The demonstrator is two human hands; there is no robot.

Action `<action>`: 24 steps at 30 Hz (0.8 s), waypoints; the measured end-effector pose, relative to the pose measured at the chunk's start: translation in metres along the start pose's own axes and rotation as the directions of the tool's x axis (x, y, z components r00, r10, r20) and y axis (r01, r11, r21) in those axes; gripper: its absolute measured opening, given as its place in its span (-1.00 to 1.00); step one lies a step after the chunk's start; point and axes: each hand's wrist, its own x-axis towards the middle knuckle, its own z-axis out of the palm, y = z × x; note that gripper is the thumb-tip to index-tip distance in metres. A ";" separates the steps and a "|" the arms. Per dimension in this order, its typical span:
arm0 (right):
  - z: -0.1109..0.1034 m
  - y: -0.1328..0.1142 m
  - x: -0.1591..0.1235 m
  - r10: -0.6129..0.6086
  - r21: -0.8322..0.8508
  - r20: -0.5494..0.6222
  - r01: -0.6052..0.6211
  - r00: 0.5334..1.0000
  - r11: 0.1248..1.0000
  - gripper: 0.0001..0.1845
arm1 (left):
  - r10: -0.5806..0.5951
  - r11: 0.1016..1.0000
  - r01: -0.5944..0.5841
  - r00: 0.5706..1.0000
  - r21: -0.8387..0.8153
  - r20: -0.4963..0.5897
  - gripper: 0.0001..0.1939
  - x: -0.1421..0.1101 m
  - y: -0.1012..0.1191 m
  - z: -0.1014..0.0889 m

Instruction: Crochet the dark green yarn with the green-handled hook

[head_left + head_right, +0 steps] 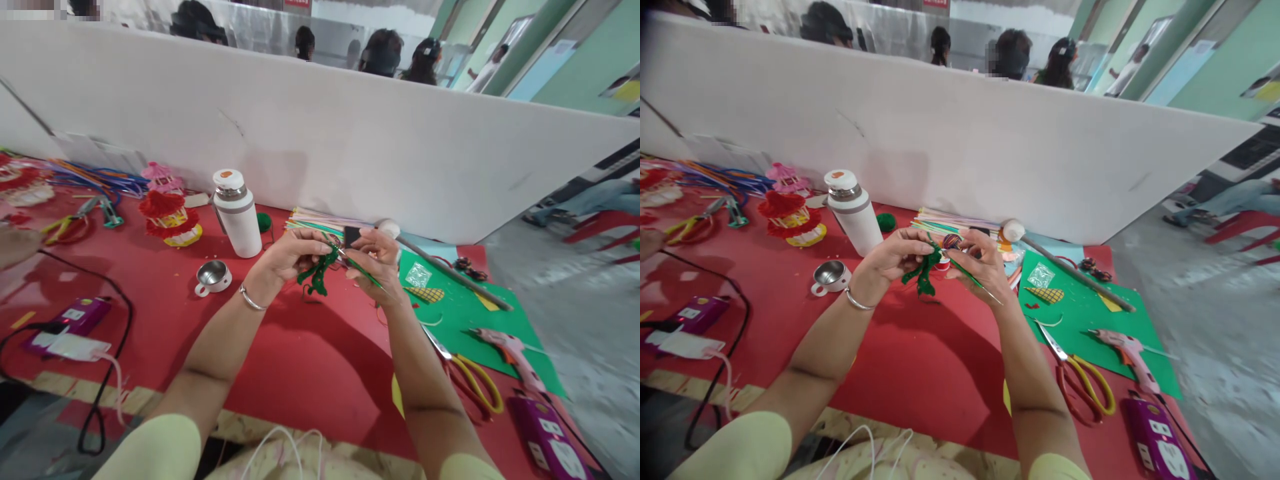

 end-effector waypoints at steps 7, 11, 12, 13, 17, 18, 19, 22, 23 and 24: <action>-0.007 0.002 0.003 0.039 -0.016 0.085 -0.038 0.996 0.999 -0.60 | -0.011 0.999 0.011 1.000 0.034 0.002 -0.79 -0.001 0.005 -0.003; -0.014 -0.005 0.010 -0.020 -0.020 0.104 0.022 0.994 1.000 -0.50 | 0.008 0.998 -0.007 1.000 0.054 -0.016 -0.82 -0.003 0.009 -0.004; -0.015 -0.008 0.011 -0.018 -0.007 0.103 0.019 0.994 1.000 -0.50 | 0.010 0.998 -0.008 1.000 0.058 -0.021 -0.82 -0.003 0.010 -0.005; -0.016 -0.010 0.013 -0.013 0.008 0.103 0.012 0.995 1.000 -0.51 | 0.010 0.998 -0.008 1.000 0.062 -0.027 -0.83 -0.003 0.011 -0.005; -0.019 -0.020 0.016 0.027 0.085 0.110 -0.036 0.994 0.996 -0.58 | 0.016 0.996 -0.014 0.999 0.087 -0.028 -0.84 -0.003 0.012 -0.007; -0.020 -0.021 0.017 0.040 0.115 0.117 -0.054 0.992 0.992 -0.60 | 0.018 0.996 -0.016 1.000 0.093 -0.022 -0.85 -0.003 0.012 -0.007; -0.021 -0.022 0.018 0.057 0.149 0.125 -0.076 0.991 0.986 -0.61 | 0.020 0.995 -0.019 1.000 0.096 -0.017 -0.85 -0.003 0.012 -0.007; -0.024 -0.023 0.022 0.115 0.263 0.141 -0.149 0.983 0.953 -0.63 | 0.015 0.995 -0.015 1.000 0.101 -0.004 -0.86 -0.003 0.010 -0.006; -0.024 -0.024 0.023 0.135 0.304 0.143 -0.173 0.981 0.937 -0.64 | 0.011 0.995 -0.011 1.000 0.102 0.001 -0.86 -0.003 0.010 -0.006; -0.024 -0.024 0.024 0.155 0.346 0.146 -0.197 0.977 0.917 -0.65 | 0.007 0.995 -0.008 1.000 0.102 0.007 -0.86 -0.003 0.009 -0.006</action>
